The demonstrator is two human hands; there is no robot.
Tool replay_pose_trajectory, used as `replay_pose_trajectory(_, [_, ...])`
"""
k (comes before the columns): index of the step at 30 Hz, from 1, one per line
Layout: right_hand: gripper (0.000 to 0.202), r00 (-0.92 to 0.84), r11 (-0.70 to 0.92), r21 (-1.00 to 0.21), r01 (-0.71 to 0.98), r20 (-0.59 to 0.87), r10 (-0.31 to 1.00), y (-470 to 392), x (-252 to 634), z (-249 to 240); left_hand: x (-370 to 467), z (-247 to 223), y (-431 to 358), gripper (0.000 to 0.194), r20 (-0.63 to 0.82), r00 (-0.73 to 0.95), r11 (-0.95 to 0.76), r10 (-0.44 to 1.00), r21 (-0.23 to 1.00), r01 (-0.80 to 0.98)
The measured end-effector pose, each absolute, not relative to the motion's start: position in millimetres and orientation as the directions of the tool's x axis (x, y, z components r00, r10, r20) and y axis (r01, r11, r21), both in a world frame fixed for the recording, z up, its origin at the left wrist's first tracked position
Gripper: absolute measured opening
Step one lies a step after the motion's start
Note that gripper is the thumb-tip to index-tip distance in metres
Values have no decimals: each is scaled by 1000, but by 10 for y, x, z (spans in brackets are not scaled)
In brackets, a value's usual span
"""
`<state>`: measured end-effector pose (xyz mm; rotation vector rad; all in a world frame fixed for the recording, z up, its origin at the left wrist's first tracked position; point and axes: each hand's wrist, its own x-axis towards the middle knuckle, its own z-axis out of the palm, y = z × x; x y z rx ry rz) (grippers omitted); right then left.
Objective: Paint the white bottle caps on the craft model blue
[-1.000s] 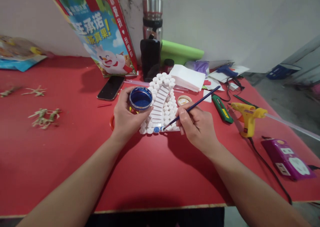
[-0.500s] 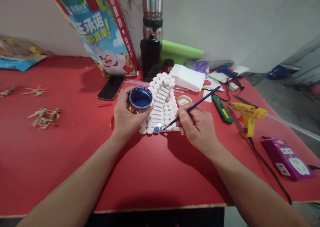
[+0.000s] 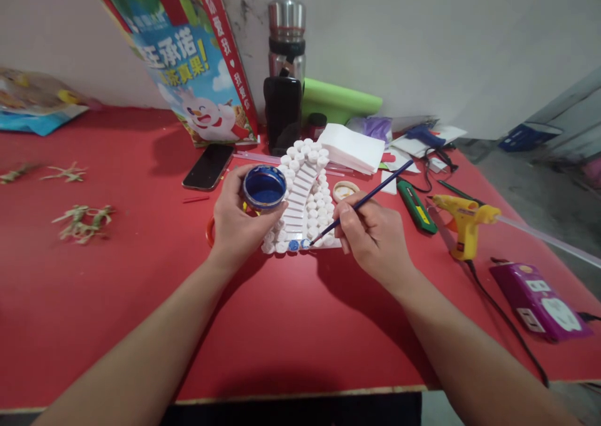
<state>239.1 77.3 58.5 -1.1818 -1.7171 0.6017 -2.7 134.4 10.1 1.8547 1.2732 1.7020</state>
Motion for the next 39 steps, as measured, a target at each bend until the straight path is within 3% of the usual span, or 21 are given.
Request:
replay_pose_trajectory(22, [28, -115, 485, -766, 423, 485, 867, 786, 2392, 560, -28, 94, 1341, 63, 644, -103, -578, 758, 736, 353])
replay_pose_trajectory(39, [31, -83, 411, -794, 448, 421, 903, 795, 2411, 566, -20, 106, 1341, 63, 646, -113, -570, 755, 732, 374])
